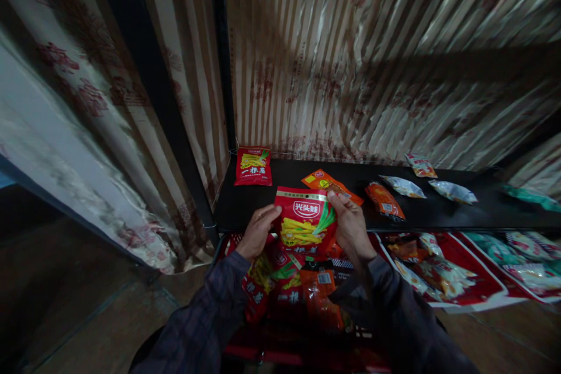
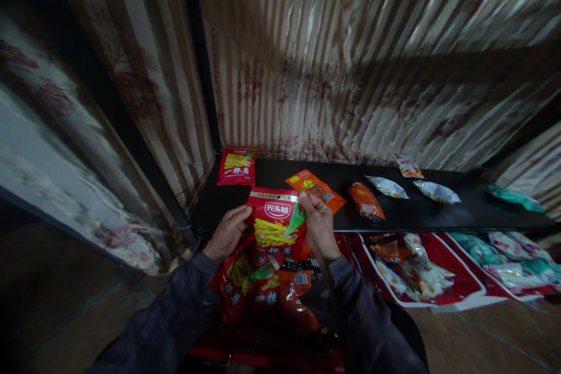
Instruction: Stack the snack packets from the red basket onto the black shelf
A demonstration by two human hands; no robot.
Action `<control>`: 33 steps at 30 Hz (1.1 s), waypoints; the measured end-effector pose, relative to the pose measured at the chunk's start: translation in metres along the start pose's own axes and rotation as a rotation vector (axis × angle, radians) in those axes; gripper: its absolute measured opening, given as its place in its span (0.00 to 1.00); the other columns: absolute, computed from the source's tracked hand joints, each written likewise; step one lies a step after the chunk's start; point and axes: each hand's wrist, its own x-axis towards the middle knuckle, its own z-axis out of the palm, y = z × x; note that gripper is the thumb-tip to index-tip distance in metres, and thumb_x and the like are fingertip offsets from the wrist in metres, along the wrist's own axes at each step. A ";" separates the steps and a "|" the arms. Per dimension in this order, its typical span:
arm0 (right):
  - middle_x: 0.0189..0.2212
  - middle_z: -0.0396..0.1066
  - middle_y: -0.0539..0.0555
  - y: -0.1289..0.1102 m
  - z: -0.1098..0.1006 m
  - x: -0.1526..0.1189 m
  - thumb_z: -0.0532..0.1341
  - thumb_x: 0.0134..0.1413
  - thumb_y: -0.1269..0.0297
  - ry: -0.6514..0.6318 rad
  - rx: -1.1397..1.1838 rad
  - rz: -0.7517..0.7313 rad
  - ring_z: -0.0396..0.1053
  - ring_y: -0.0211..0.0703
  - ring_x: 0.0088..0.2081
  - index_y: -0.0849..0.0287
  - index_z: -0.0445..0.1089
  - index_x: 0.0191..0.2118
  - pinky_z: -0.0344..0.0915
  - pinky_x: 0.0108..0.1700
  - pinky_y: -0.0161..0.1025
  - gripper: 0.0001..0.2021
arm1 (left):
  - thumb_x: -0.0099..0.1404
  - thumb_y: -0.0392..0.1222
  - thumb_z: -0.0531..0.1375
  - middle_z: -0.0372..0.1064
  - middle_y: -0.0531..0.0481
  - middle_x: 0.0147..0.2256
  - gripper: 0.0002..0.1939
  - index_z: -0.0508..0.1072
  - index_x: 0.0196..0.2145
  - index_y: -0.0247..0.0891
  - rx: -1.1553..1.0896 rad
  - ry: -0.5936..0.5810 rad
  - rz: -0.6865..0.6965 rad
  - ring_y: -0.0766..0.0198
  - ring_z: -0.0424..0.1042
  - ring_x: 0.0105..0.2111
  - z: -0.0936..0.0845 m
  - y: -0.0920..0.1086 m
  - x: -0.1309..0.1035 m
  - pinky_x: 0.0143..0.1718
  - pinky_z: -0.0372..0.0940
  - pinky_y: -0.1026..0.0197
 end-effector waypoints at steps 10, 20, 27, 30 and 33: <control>0.20 0.76 0.48 -0.016 0.000 0.033 0.76 0.30 0.57 -0.028 -0.019 0.049 0.70 0.38 0.20 0.58 0.73 0.23 0.70 0.27 0.37 0.15 | 0.51 0.58 0.68 0.76 0.47 0.32 0.23 0.78 0.33 0.33 0.197 -0.281 -0.027 0.61 0.72 0.34 -0.009 -0.004 0.002 0.40 0.64 0.60; 0.33 0.80 0.52 -0.009 -0.016 0.035 0.71 0.42 0.49 -0.086 -0.112 0.143 0.77 0.45 0.37 0.55 0.76 0.35 0.70 0.38 0.38 0.17 | 0.47 0.63 0.67 0.71 0.51 0.24 0.25 0.74 0.26 0.35 0.191 -0.095 -0.040 0.64 0.69 0.26 -0.004 -0.004 0.005 0.28 0.63 0.64; 0.32 0.80 0.53 0.043 -0.053 -0.030 0.71 0.41 0.46 0.010 0.013 0.386 0.77 0.44 0.35 0.55 0.75 0.34 0.72 0.41 0.41 0.18 | 0.44 0.64 0.68 0.72 0.52 0.24 0.28 0.75 0.29 0.35 0.127 0.138 0.050 0.65 0.69 0.24 -0.002 0.002 0.009 0.27 0.65 0.63; 0.35 0.80 0.55 0.059 -0.050 -0.055 0.74 0.38 0.53 -0.056 0.104 0.461 0.78 0.48 0.40 0.56 0.74 0.33 0.72 0.46 0.45 0.17 | 0.43 0.64 0.68 0.73 0.51 0.26 0.29 0.76 0.30 0.34 0.100 0.178 0.082 0.64 0.70 0.26 0.000 0.002 0.010 0.29 0.66 0.63; 0.35 0.80 0.53 0.064 -0.038 -0.066 0.76 0.35 0.59 -0.077 0.181 0.491 0.78 0.46 0.40 0.56 0.74 0.31 0.72 0.47 0.45 0.15 | 0.44 0.63 0.69 0.74 0.51 0.27 0.29 0.77 0.32 0.34 0.085 0.176 0.074 0.63 0.71 0.29 0.003 0.001 0.007 0.31 0.67 0.62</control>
